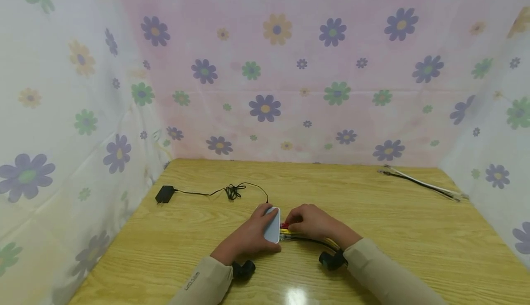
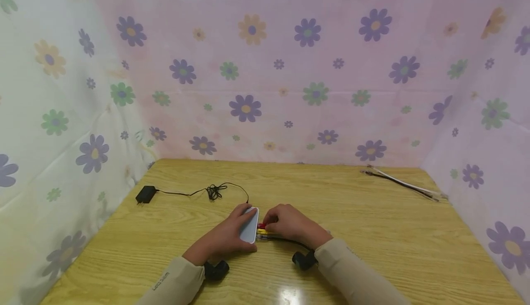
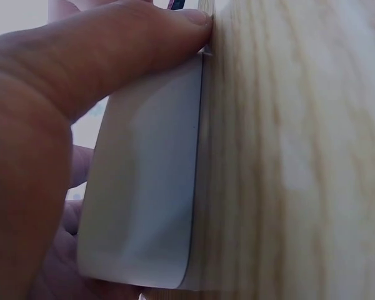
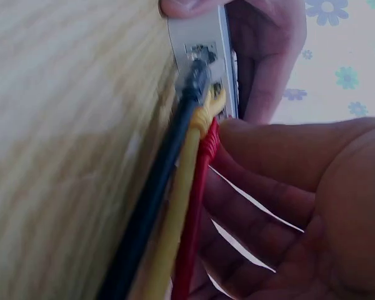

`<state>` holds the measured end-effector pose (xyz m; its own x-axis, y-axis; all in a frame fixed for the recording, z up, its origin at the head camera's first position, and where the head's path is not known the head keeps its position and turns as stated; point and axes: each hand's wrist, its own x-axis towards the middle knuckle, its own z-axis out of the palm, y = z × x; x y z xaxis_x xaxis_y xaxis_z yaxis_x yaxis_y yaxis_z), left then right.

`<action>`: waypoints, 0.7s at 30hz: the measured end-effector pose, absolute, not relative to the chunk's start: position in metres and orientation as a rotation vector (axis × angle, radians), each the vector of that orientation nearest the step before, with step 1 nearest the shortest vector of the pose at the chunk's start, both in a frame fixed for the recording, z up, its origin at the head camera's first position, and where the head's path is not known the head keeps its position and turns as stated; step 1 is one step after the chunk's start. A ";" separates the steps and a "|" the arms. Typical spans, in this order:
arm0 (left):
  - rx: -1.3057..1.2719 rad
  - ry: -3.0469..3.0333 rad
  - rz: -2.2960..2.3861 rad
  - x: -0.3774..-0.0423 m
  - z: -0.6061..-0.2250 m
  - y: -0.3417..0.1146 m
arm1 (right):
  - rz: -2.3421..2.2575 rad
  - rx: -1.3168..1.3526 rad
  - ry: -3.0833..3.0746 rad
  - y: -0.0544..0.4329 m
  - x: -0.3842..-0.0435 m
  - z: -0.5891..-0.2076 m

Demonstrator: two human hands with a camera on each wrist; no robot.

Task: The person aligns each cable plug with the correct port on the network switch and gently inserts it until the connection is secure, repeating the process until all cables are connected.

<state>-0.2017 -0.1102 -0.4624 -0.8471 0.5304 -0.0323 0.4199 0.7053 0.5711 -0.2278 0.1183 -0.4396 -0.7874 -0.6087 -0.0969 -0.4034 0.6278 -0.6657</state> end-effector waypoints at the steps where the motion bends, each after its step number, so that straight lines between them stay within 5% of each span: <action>1: 0.761 2.717 0.841 -0.202 -0.463 -0.110 | -0.910 -0.829 2.540 0.119 -0.229 -0.439; 21: 0.746 2.695 0.864 -0.201 -0.461 -0.109 | -0.687 -0.952 2.516 0.158 -0.248 -0.428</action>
<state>-0.2012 -0.1090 -0.4608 -0.8486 0.5270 -0.0468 0.4014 0.6990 0.5918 -0.2483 0.1577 -0.4281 -0.7066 -0.6894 -0.1591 -0.5128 0.6539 -0.5562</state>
